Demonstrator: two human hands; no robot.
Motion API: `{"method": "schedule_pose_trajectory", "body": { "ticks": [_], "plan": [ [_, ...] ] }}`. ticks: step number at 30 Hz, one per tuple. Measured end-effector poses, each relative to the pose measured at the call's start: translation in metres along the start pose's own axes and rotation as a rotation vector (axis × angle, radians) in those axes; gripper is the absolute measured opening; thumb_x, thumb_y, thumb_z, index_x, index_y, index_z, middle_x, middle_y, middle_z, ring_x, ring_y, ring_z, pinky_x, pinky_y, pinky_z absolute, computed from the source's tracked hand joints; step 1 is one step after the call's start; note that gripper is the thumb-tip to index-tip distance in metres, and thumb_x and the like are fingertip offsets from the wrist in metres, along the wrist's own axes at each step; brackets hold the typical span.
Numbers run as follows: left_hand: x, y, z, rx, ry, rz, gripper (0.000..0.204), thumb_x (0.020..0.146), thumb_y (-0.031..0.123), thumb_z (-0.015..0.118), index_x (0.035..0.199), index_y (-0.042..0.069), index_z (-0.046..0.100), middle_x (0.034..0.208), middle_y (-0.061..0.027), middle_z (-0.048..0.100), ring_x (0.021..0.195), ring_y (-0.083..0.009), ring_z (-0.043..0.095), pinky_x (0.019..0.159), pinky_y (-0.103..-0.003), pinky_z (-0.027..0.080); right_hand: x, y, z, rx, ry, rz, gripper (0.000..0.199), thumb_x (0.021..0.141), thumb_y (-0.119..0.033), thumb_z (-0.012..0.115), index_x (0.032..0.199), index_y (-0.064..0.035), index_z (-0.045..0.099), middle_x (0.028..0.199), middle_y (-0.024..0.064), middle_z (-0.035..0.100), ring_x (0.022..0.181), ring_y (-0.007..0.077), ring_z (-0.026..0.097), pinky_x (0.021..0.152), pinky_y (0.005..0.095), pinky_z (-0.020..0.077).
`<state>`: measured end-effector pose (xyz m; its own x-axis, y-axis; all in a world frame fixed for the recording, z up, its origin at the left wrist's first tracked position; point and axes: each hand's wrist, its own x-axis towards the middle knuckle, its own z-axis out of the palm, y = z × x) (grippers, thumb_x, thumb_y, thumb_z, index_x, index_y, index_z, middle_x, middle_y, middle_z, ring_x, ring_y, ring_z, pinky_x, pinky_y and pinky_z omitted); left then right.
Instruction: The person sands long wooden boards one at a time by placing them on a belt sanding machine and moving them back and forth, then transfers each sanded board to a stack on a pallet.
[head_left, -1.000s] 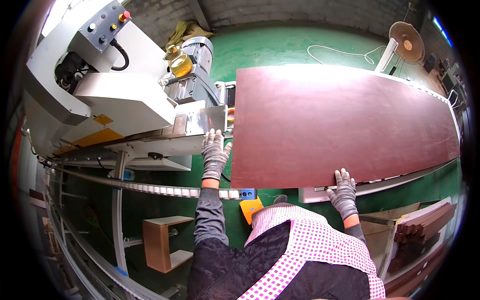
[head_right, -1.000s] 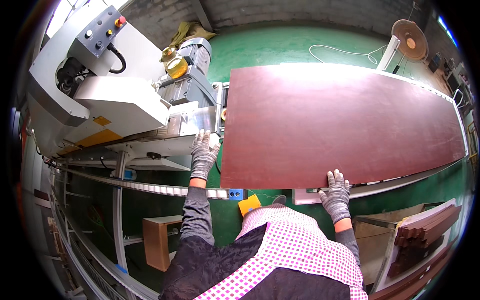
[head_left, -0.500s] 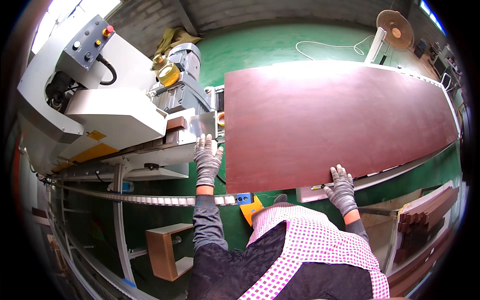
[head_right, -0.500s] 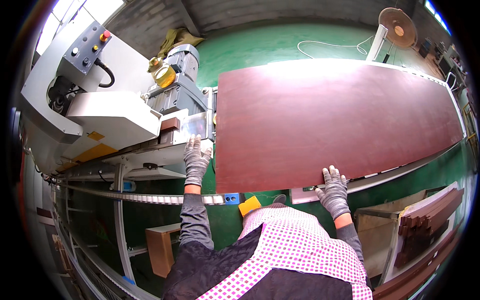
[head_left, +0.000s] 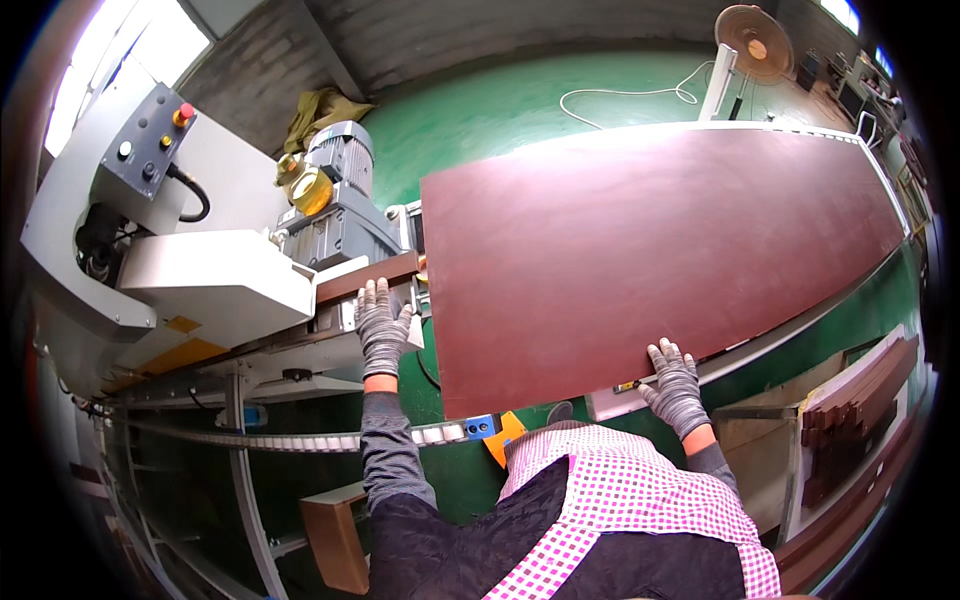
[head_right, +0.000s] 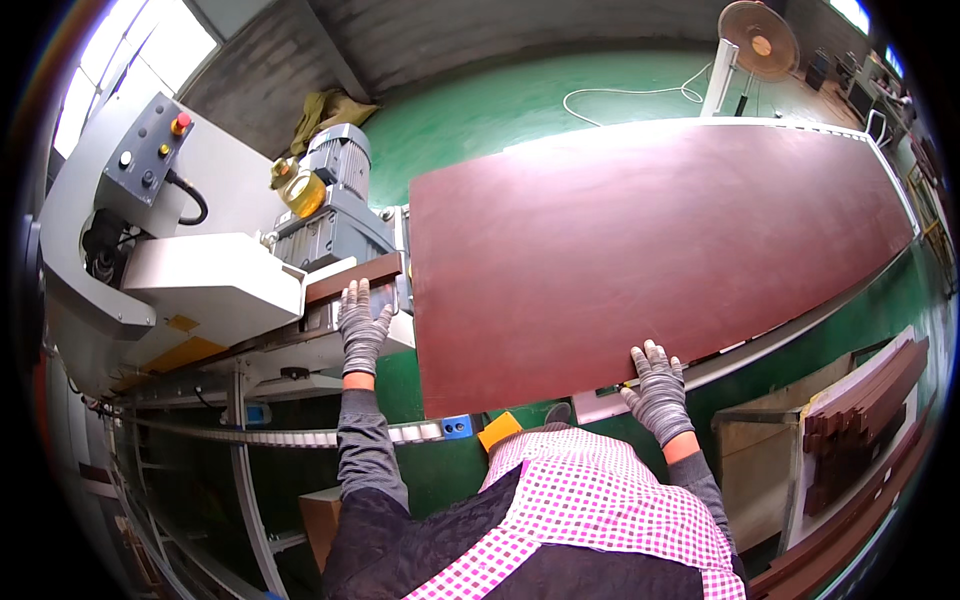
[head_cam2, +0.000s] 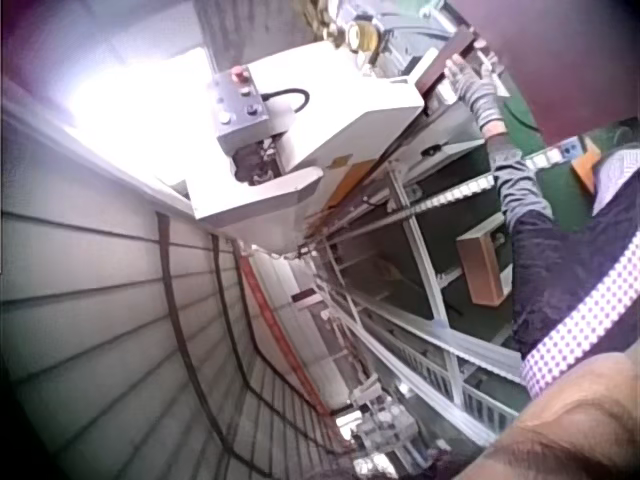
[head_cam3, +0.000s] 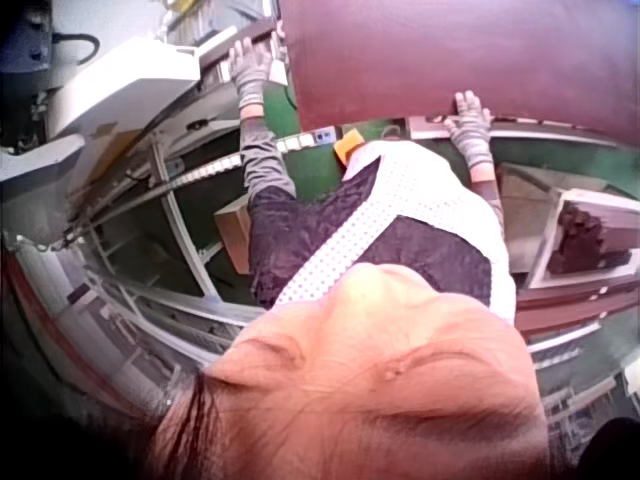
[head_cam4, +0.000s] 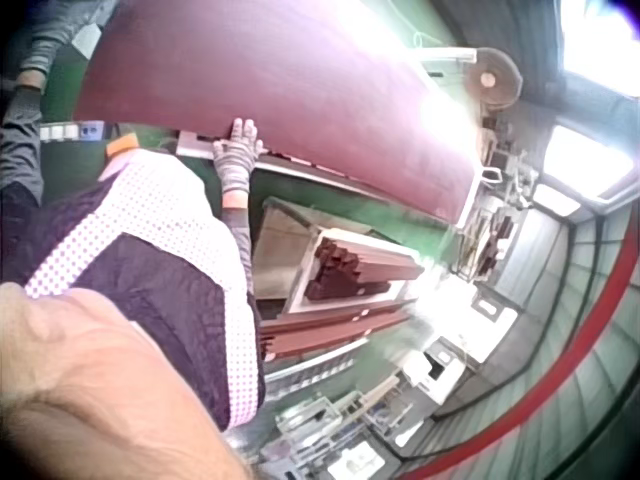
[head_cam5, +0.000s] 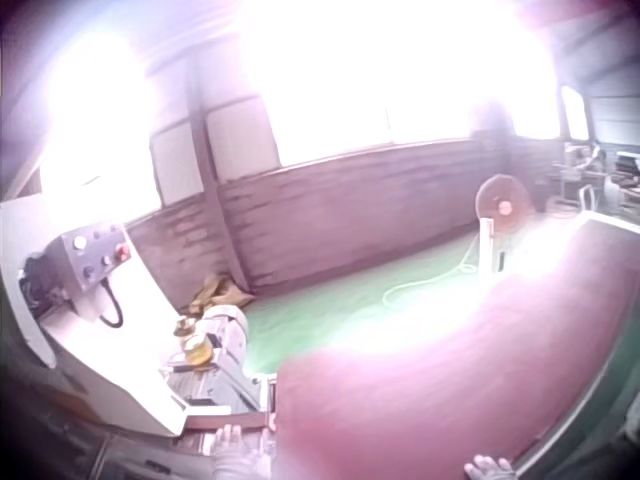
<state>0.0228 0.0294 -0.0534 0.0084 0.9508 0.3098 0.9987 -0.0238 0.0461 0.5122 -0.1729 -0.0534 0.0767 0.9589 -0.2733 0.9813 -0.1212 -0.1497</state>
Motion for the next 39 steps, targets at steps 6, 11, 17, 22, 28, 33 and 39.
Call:
{"method": "schedule_pose_trajectory", "body": {
  "ticks": [6, 11, 17, 22, 28, 33, 39],
  "plan": [
    [0.039, -0.031, 0.0, 0.086, -0.121, -0.02, 0.089, 0.073, 0.048, 0.073, 0.145, 0.01, 0.037, 0.149, -0.0182, 0.036, 0.139, -0.0359, 0.032, 0.115, -0.048, 0.023, 0.002, -0.005, 0.004, 0.026, 0.042, -0.011, 0.077, 0.081, -0.04, 0.067, 0.146, -0.012, 0.036, 0.153, 0.0149, 0.031, 0.143, 0.0288, 0.028, 0.117, 0.0489, 0.0165],
    [0.064, -0.013, -0.006, 0.058, -0.057, 0.161, 0.077, 0.079, 0.05, 0.067, 0.138, 0.005, 0.046, 0.143, -0.0186, 0.045, 0.135, -0.0335, 0.038, 0.112, -0.045, 0.028, -0.001, 0.001, 0.005, 0.044, 0.146, -0.002, 0.073, 0.077, -0.041, 0.069, 0.139, -0.012, 0.044, 0.147, 0.0144, 0.038, 0.138, 0.0292, 0.034, 0.114, 0.0511, 0.0222],
    [0.091, 0.002, 0.039, -0.257, -0.153, 0.319, 0.063, 0.085, 0.033, 0.067, 0.134, -0.003, 0.049, 0.128, -0.0251, 0.056, 0.119, -0.0413, 0.052, 0.105, -0.045, 0.039, 0.0, 0.012, 0.009, 0.139, 0.188, -0.047, 0.067, 0.077, -0.036, 0.071, 0.136, -0.0116, 0.049, 0.141, 0.0122, 0.044, 0.132, 0.0298, 0.04, 0.108, 0.05, 0.0287],
    [0.11, 0.068, 0.036, -0.293, -0.061, 0.555, 0.052, 0.083, 0.031, 0.071, 0.121, 0.0, 0.055, 0.107, -0.022, 0.063, 0.098, -0.0405, 0.059, 0.091, -0.046, 0.046, 0.009, -0.003, 0.018, 0.151, -0.014, 0.102, 0.078, 0.085, -0.04, 0.064, 0.151, -0.0163, 0.029, 0.159, 0.0084, 0.021, 0.147, 0.0246, 0.018, 0.118, 0.051, 0.0116],
    [0.129, 0.136, 0.048, -0.245, -0.098, 0.705, 0.042, 0.081, 0.037, 0.072, 0.105, 0.004, 0.061, 0.094, -0.0187, 0.065, 0.086, -0.0383, 0.061, 0.081, -0.046, 0.047, -0.003, -0.001, 0.024, 0.222, 0.003, 0.118, 0.078, 0.086, -0.037, 0.063, 0.151, -0.0156, 0.027, 0.159, 0.0095, 0.02, 0.148, 0.0252, 0.016, 0.119, 0.0521, 0.01],
    [0.143, 0.156, 0.058, -0.213, -0.092, 0.767, 0.037, 0.079, 0.042, 0.073, 0.092, 0.008, 0.066, 0.083, -0.016, 0.066, 0.076, -0.0365, 0.061, 0.073, -0.046, 0.048, 0.002, 0.0, 0.024, 0.234, -0.013, 0.077, 0.078, 0.086, -0.036, 0.063, 0.152, -0.0166, 0.026, 0.16, 0.0094, 0.017, 0.149, 0.025, 0.014, 0.119, 0.0522, 0.0088],
    [0.138, 0.224, 0.048, -0.193, -0.07, 0.751, 0.036, 0.08, 0.041, 0.073, 0.084, 0.006, 0.064, 0.078, -0.0155, 0.067, 0.071, -0.0351, 0.062, 0.069, -0.046, 0.049, 0.005, 0.008, 0.016, 0.218, -0.053, 0.018, 0.079, 0.087, -0.038, 0.063, 0.153, -0.0171, 0.025, 0.161, 0.0091, 0.016, 0.149, 0.0249, 0.013, 0.119, 0.0524, 0.007]
  ]
}}
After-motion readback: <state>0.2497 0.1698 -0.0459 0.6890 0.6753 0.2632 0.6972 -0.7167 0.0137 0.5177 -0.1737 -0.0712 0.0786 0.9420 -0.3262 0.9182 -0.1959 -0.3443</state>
